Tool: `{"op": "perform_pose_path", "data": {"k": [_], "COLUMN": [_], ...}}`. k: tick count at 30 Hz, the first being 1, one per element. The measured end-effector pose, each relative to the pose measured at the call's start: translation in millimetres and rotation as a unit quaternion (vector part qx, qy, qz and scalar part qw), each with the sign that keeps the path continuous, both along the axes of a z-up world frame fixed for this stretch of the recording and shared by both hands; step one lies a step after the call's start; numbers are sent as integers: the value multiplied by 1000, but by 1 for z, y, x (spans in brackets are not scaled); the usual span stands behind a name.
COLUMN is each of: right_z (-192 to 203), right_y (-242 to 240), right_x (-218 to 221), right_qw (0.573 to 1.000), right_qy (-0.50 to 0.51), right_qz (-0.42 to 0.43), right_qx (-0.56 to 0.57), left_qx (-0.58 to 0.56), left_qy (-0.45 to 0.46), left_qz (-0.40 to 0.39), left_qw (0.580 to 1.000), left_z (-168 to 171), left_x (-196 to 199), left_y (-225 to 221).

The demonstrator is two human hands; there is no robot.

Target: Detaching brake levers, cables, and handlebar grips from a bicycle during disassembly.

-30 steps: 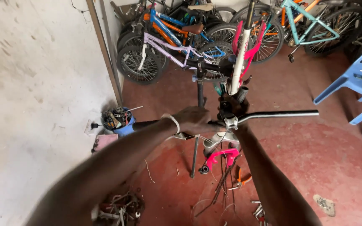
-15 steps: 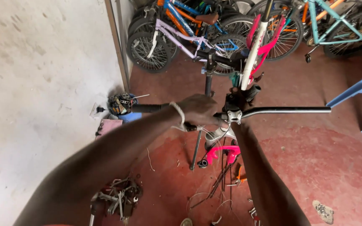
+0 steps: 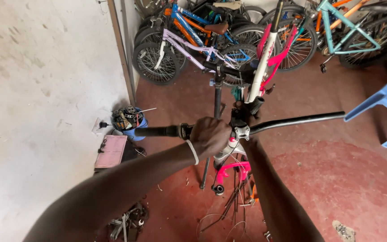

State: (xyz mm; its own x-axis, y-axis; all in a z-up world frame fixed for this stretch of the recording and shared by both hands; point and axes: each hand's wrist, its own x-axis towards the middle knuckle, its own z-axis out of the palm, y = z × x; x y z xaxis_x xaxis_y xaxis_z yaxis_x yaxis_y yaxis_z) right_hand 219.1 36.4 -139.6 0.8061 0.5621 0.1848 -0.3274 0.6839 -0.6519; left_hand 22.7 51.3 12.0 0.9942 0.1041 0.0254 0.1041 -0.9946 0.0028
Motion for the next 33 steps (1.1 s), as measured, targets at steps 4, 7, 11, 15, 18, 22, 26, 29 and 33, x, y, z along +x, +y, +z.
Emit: {"op": "perform_pose_path", "data": {"k": [4, 7, 11, 15, 18, 22, 26, 29, 33], "right_z": [27, 26, 14, 11, 10, 8, 23, 29, 41], "right_y": [-6, -4, 9, 14, 12, -4, -17, -30, -47], "right_x": [-25, -36, -30, -23, -17, -24, -24, -29, -35], "right_qw": [993, 986, 987, 986, 984, 980, 974, 968, 957], "right_qy": [-21, -38, -59, -74, -89, -110, -124, -119, -118], "right_qz": [-89, -129, -136, -145, -156, -167, -182, -202, -230], "right_qx": [-74, -101, -65, -35, -8, -18, -61, -90, -129], "left_qx": [44, -92, -176, -59, 11, 47, 2, -147, -205], "left_qy": [-44, -5, 106, 9, -11, -84, -164, -133, -149], "left_qz": [19, 25, 8, 16, 16, -19, -51, -56, -83], "left_qw": [998, 995, 979, 998, 1000, 995, 985, 978, 964], "left_z": [-16, 10, 3, 4, 5, -14, 16, 26, 21], "left_x": [4, 7, 28, 10, 10, -1, -15, -17, -17], "left_y": [-11, -6, 19, -8, -4, 2, -4, -3, 5]}}
